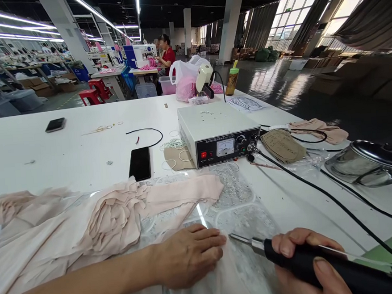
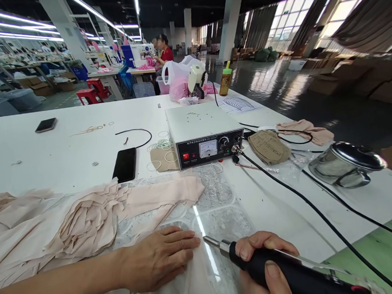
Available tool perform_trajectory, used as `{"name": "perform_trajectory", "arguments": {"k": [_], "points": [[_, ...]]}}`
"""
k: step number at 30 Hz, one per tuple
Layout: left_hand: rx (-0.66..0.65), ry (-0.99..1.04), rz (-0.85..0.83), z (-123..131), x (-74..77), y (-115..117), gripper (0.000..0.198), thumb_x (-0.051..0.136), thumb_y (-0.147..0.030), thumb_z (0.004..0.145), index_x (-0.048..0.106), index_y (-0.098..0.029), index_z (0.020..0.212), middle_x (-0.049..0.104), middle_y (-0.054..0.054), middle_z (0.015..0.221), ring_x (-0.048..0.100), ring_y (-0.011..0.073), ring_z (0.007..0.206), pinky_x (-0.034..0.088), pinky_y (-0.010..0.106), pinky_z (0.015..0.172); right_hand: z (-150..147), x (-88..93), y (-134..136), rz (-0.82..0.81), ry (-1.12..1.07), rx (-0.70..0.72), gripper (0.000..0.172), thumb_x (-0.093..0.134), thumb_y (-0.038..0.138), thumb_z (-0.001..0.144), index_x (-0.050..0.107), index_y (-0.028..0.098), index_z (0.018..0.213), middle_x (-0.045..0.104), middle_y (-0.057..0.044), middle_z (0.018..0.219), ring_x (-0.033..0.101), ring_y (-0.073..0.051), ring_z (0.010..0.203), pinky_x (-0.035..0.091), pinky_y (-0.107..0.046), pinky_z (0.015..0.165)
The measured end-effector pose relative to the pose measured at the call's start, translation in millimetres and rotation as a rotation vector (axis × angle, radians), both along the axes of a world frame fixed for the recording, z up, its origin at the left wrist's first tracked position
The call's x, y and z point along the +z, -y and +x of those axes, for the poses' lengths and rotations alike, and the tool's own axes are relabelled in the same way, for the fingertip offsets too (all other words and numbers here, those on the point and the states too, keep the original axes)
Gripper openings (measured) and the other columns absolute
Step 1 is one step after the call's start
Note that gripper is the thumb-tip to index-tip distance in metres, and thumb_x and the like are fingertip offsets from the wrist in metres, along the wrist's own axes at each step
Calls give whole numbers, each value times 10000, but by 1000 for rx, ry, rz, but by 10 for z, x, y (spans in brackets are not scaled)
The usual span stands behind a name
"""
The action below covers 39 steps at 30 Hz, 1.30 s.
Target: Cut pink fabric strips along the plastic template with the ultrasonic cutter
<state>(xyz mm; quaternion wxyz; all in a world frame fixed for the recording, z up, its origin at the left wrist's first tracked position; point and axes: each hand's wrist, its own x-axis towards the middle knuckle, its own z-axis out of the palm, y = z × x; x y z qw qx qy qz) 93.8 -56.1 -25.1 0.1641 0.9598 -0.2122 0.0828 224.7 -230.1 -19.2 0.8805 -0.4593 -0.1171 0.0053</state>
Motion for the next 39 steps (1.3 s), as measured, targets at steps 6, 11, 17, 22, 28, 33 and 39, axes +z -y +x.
{"name": "perform_trajectory", "arguments": {"k": [6,11,17,22,28,33,39], "points": [[-6,12,-16,0,12,4,225,425,-196,999,517,-113,1187,621,136,1274,543,237,1227,394,361,1028,3,-62,-72,47,60,49,91,574,231,709,567,200,795,543,13,682,527,-122,471,481,-299,453],[-4,11,6,12,60,13,318,446,-236,1006,489,-94,1288,618,134,1284,526,241,1246,364,387,1063,16,-96,-100,65,80,61,83,570,226,729,577,195,805,548,11,695,542,-123,485,492,-299,465],[4,44,83,-2,83,98,322,491,-242,990,535,-90,1270,635,130,1262,534,239,1243,355,406,1092,16,-88,-105,84,99,74,69,574,217,753,577,191,816,555,12,712,548,-114,496,494,-285,472],[54,101,111,-38,28,190,281,462,-220,1003,569,-96,1232,641,120,1254,543,219,1232,367,395,1095,30,-132,-116,95,122,90,66,586,230,784,574,193,838,559,5,743,555,-110,516,502,-285,495],[84,277,79,-62,-263,211,268,388,-222,1020,598,-115,1147,678,113,1172,576,207,1182,390,389,1076,34,-153,-121,105,138,91,68,572,252,818,572,199,861,560,-2,773,565,-117,529,509,-299,507],[83,284,76,-82,-389,206,285,380,-233,1020,579,-119,1188,682,114,1158,581,213,1177,370,418,1094,35,-155,-124,105,140,93,68,562,263,824,562,209,865,549,4,776,559,-116,531,504,-301,513],[49,110,102,-33,-35,239,299,416,-218,1018,537,-83,1256,676,140,1153,601,215,1138,421,401,1058,40,-142,-124,96,140,81,70,569,269,810,561,216,855,549,7,763,545,-116,520,489,-294,510]]}}
